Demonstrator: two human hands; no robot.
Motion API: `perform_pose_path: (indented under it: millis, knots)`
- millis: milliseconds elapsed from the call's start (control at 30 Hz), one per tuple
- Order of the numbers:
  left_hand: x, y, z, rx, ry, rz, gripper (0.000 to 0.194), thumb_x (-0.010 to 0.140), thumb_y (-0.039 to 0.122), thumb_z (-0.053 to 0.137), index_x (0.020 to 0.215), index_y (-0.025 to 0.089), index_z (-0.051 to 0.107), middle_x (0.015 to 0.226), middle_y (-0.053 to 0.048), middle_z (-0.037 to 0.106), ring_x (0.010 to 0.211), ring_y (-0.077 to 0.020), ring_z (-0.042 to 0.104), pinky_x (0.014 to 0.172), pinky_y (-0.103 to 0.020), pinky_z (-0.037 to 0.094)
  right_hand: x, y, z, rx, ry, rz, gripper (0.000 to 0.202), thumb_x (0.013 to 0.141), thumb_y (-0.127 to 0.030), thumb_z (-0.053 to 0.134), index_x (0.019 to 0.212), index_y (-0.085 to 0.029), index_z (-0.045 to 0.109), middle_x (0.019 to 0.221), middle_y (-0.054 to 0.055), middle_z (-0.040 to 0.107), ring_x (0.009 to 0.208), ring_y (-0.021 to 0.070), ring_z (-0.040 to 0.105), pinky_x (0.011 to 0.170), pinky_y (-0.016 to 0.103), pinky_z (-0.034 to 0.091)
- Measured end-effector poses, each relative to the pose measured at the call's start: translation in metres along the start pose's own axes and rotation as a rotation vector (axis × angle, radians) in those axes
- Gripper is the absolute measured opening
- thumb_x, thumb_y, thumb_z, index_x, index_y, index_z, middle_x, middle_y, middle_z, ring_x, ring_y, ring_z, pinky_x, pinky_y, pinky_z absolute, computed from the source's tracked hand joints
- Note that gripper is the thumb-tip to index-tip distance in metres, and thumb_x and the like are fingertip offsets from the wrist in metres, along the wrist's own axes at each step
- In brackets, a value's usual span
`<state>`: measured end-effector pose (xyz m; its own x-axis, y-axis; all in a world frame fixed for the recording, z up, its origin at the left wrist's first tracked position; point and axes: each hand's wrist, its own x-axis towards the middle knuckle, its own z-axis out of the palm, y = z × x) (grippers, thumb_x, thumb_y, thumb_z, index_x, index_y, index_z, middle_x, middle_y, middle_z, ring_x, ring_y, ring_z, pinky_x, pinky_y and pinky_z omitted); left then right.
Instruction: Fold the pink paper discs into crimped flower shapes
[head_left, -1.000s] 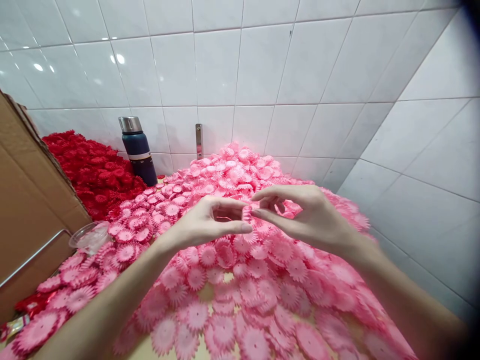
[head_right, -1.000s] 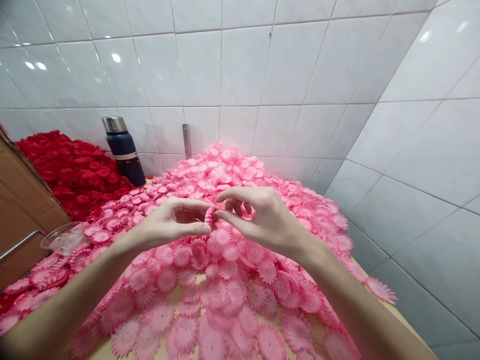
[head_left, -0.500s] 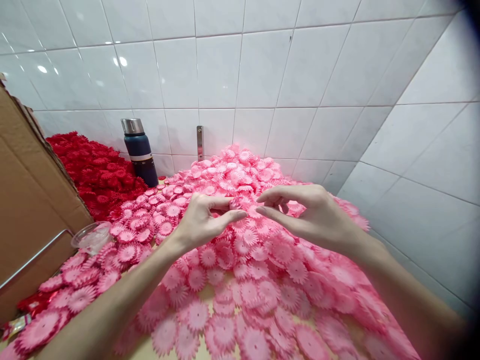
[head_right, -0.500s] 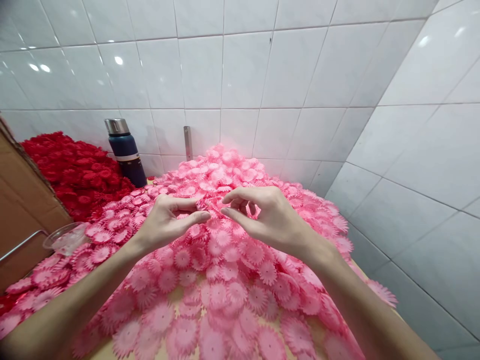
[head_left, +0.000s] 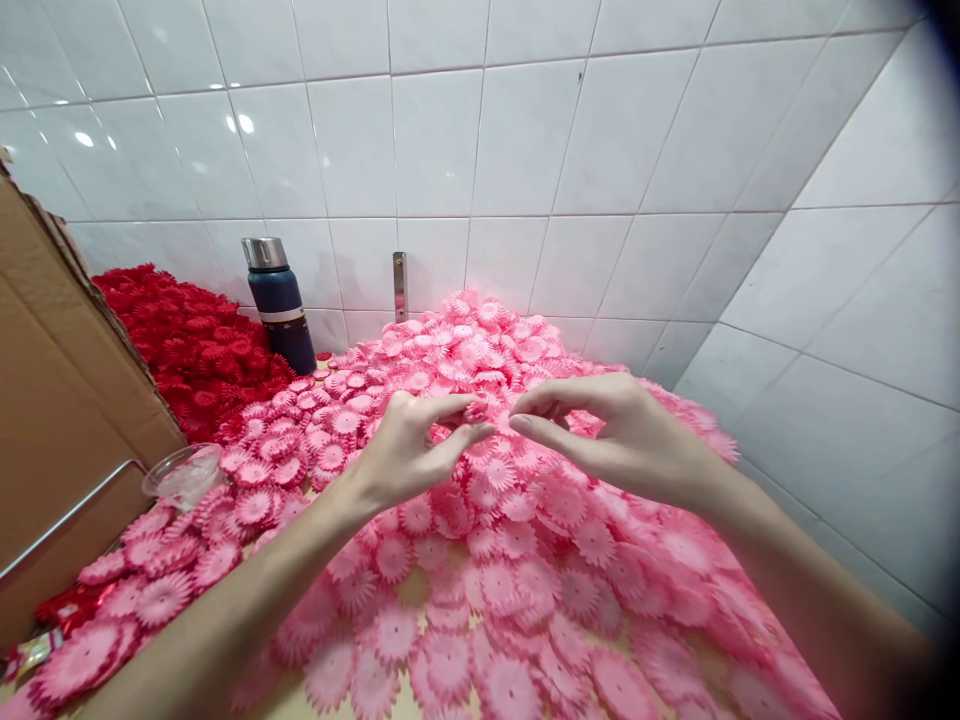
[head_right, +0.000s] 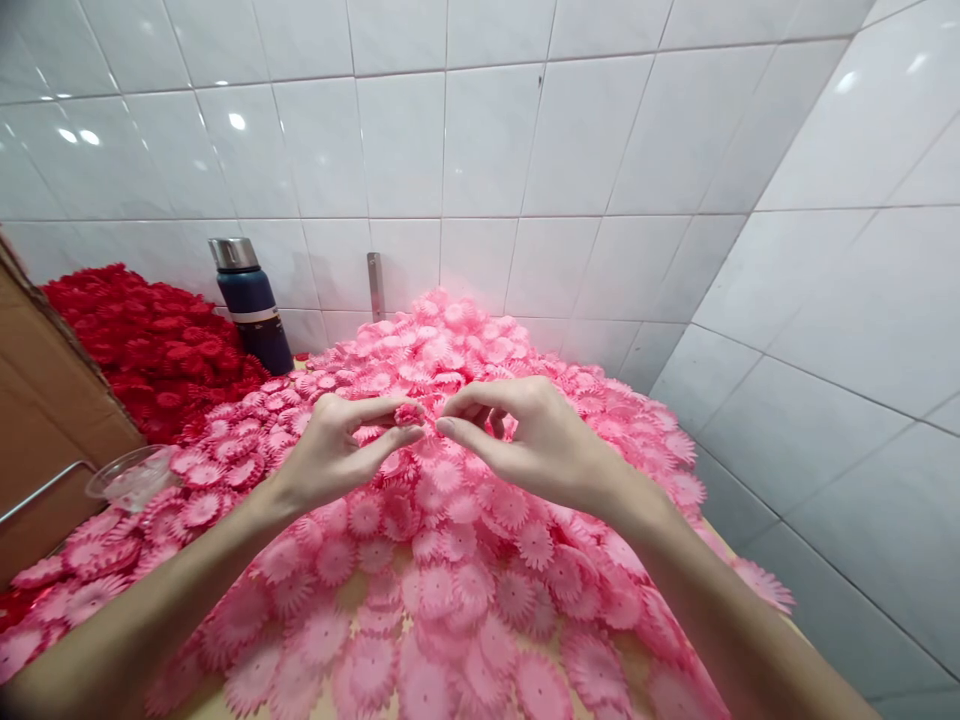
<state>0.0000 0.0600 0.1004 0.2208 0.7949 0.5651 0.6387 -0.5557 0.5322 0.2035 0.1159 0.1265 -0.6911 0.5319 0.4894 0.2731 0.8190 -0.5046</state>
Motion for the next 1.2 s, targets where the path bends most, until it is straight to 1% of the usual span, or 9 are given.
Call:
perform_pose_path:
  millis: [67,133,200,333,567,733,900,1067,1200]
  knots:
    - [-0.001,0.001,0.000,-0.029,-0.005,0.082,0.014,0.089,0.023,0.060,0.092,0.014,0.071,0.074,-0.003,0.074,0.061,-0.0129,0.065,0.055,-0.025,0.048,0.000,-0.002,-0.002,0.083,-0.030,0.036,0.015,0.088,-0.030,0.061,0.084,-0.022,0.072,0.075,0.001,0.072,0.066,0.0140,0.064,0.059,0.026,0.050]
    - [-0.002,0.001,0.000,-0.063,-0.007,0.172,0.021,0.088,0.018,0.062,0.107,0.015,0.069,0.087,-0.006,0.078,0.071,-0.0147,0.072,0.061,-0.025,0.054,-0.001,-0.004,-0.004,0.173,-0.053,0.069,0.011,0.086,-0.029,0.064,0.083,-0.022,0.073,0.076,0.000,0.072,0.069,0.0141,0.065,0.061,0.025,0.051]
    - [-0.003,0.001,0.001,-0.061,0.008,0.250,0.030,0.086,0.016,0.064,0.116,0.015,0.066,0.095,-0.007,0.078,0.079,-0.0157,0.074,0.067,-0.025,0.057,-0.002,-0.005,-0.004,0.243,-0.073,0.091,0.008,0.083,-0.028,0.068,0.083,-0.022,0.073,0.074,0.001,0.072,0.069,0.0143,0.066,0.061,0.024,0.053]
    - [-0.003,0.001,0.002,-0.036,0.061,0.331,0.035,0.085,0.015,0.067,0.119,0.017,0.065,0.102,-0.007,0.077,0.086,-0.0172,0.075,0.073,-0.027,0.060,-0.001,-0.003,-0.002,0.335,-0.120,0.099,0.009,0.080,-0.029,0.071,0.080,-0.020,0.075,0.070,0.002,0.071,0.065,0.0151,0.066,0.056,0.025,0.054]
    - [-0.004,0.002,-0.001,-0.116,0.066,0.281,0.040,0.079,0.019,0.074,0.118,0.020,0.066,0.104,-0.006,0.076,0.082,-0.0171,0.076,0.070,-0.026,0.061,-0.001,0.002,-0.001,0.569,-0.184,0.127,0.010,0.082,-0.025,0.070,0.077,-0.017,0.073,0.068,0.003,0.070,0.061,0.0127,0.065,0.055,0.023,0.054]
    - [-0.004,0.002,-0.001,-0.138,0.070,0.289,0.040,0.078,0.017,0.074,0.118,0.016,0.066,0.106,-0.008,0.075,0.084,-0.0166,0.075,0.073,-0.025,0.061,-0.002,-0.002,-0.003,0.621,-0.232,0.156,0.010,0.084,-0.023,0.068,0.077,-0.016,0.070,0.070,0.002,0.069,0.063,0.0123,0.063,0.058,0.024,0.053]
    - [-0.005,0.003,0.001,-0.082,0.076,0.326,0.036,0.079,0.021,0.074,0.114,0.015,0.068,0.094,-0.007,0.078,0.079,-0.0172,0.075,0.069,-0.026,0.061,-0.003,-0.007,-0.002,0.561,-0.240,0.148,0.013,0.084,-0.019,0.065,0.072,-0.016,0.060,0.067,0.001,0.064,0.063,0.0121,0.060,0.058,0.024,0.049]
    - [-0.004,0.003,0.005,-0.061,0.104,0.398,0.035,0.080,0.018,0.072,0.114,0.013,0.068,0.096,-0.008,0.078,0.081,-0.0169,0.075,0.071,-0.026,0.062,-0.004,-0.014,0.000,0.297,-0.139,0.049,0.016,0.080,-0.009,0.057,0.068,-0.018,0.054,0.064,-0.001,0.058,0.059,0.0115,0.054,0.055,0.024,0.046]
    - [-0.003,0.001,0.008,-0.057,0.153,0.442,0.034,0.079,0.017,0.074,0.112,0.016,0.069,0.095,-0.005,0.078,0.080,-0.0162,0.076,0.069,-0.026,0.063,-0.003,-0.015,0.000,0.152,-0.066,-0.016,0.018,0.075,-0.005,0.053,0.064,-0.019,0.051,0.059,-0.003,0.053,0.055,0.0104,0.050,0.052,0.024,0.042]
